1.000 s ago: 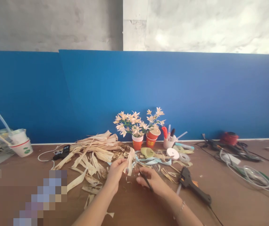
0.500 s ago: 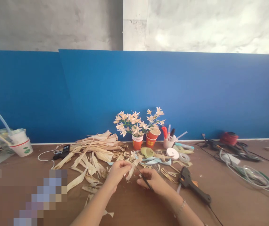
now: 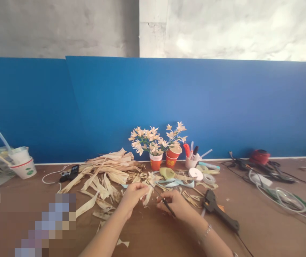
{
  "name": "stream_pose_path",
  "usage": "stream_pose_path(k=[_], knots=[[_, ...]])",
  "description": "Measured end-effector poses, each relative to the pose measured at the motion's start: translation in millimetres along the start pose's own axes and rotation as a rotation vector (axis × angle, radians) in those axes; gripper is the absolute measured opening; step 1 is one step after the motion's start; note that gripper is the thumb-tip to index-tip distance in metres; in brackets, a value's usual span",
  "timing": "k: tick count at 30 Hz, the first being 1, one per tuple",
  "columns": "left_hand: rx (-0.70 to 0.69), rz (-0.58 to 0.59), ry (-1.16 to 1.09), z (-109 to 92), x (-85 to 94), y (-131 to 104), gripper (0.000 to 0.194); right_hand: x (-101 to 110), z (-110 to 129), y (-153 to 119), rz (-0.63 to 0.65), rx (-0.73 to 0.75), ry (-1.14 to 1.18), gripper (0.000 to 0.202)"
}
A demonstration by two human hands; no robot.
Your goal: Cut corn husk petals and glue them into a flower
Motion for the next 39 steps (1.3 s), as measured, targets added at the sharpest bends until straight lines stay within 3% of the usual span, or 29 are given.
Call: stream_pose_path(k=[3, 9, 13, 17, 25, 29, 34, 39], knots=[[0.014, 0.005, -0.049, -2.2, -1.8, -0.8, 0.030, 1.9, -5.6, 3.3, -0.048, -0.042, 0.042, 0.028], [0.002, 0.078, -0.081, -6.0, -16.5, -9.9, 0.029, -5.6, 2.8, 5.4, -0.148, 0.142, 0.391, 0.043], [-0.012, 0.103, -0.030, -8.9, -24.3, -15.6, 0.029, -9.3, 3.3, 5.0, -0.173, 0.136, 0.495, 0.040], [-0.010, 0.052, 0.034, -10.2, -22.6, -16.7, 0.022, -6.1, 1.6, 4.3, -0.219, 0.105, 0.493, 0.036], [0.075, 0.158, 0.003, -6.3, -23.8, -17.3, 0.017, -7.3, 6.5, 0.2, -0.245, 0.088, 0.505, 0.031], [0.087, 0.196, 0.014, -4.5, -22.1, -15.4, 0.017, 2.2, 6.1, 3.0, -0.270, 0.142, 0.448, 0.029], [0.081, 0.114, -0.109, -2.8, -18.3, -12.5, 0.020, 19.7, -1.2, 9.2, -0.347, 0.221, 0.301, 0.026], [0.045, 0.035, -0.080, -0.7, -21.6, -11.9, 0.027, 3.2, 2.5, 7.9, -0.284, 0.234, 0.307, 0.031]])
Point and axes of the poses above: each hand's wrist, its own y-axis towards the middle knuckle, its own x-axis out of the back of the hand, z = x × y, the point moved 3 cm from there along y, towards the middle knuckle, and after that the axes turned 14 degrees about y, right-handed, at the moved point
